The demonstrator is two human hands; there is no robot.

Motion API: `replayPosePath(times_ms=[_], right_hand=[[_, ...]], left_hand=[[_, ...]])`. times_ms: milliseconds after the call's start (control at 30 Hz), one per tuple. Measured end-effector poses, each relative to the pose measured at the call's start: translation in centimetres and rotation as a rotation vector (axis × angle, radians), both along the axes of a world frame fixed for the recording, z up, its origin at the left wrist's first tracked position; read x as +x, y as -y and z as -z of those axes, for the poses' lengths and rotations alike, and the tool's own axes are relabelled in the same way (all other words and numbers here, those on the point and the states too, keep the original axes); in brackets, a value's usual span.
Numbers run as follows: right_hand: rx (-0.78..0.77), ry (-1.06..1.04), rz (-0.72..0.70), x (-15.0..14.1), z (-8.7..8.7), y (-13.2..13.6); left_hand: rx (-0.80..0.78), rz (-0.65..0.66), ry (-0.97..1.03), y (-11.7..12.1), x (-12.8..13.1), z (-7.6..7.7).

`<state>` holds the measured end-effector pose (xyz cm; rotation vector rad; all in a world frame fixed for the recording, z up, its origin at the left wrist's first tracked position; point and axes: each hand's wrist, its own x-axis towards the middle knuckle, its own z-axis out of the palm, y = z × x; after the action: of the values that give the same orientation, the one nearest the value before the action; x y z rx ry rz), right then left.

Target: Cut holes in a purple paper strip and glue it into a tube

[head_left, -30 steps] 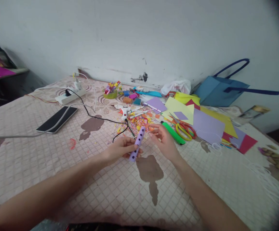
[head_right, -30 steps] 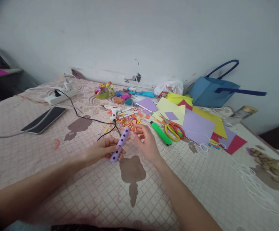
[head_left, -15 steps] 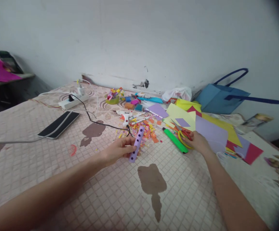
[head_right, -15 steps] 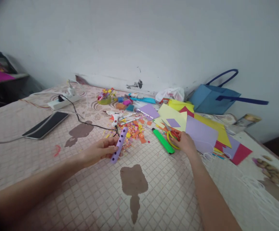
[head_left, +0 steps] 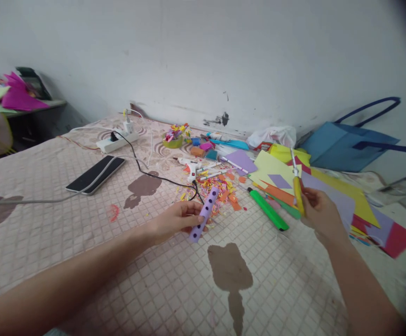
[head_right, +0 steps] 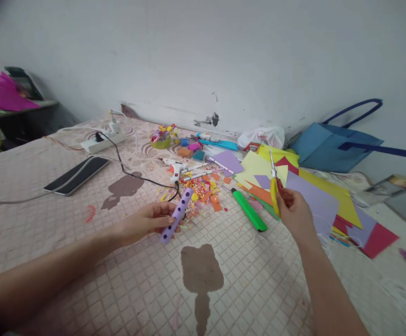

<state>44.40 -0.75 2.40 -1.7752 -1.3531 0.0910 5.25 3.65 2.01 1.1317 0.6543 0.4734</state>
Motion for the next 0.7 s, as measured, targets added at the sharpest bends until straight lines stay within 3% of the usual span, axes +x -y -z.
replayPosePath(times_ms=[133,267,433,567,700], right_hand=[[-0.073,-0.252,-0.262,-5.1,-0.6,0.3],[-0.129,-0.396,-0.493,-10.5,0.6,1.3],[-0.324,-0.852,-0.904,-15.6,1.9,4.0],[-0.446,-0.935,-0.973,-18.1,1.7,5.6],[-0.54,-0.958,-0.958,-18.4,2.2,5.9]], left_hand=[[0.005,-0.008,0.006,0.1,0.0,-0.1],[0.031,-0.031,0.011,-0.1,-0.2,-0.1],[0.119,-0.149,-0.006,-0.8,-0.5,-0.3],[0.187,-0.246,-0.009,-1.2,-0.8,-0.7],[0.24,-0.279,-0.005,-1.3,-0.9,-0.9]])
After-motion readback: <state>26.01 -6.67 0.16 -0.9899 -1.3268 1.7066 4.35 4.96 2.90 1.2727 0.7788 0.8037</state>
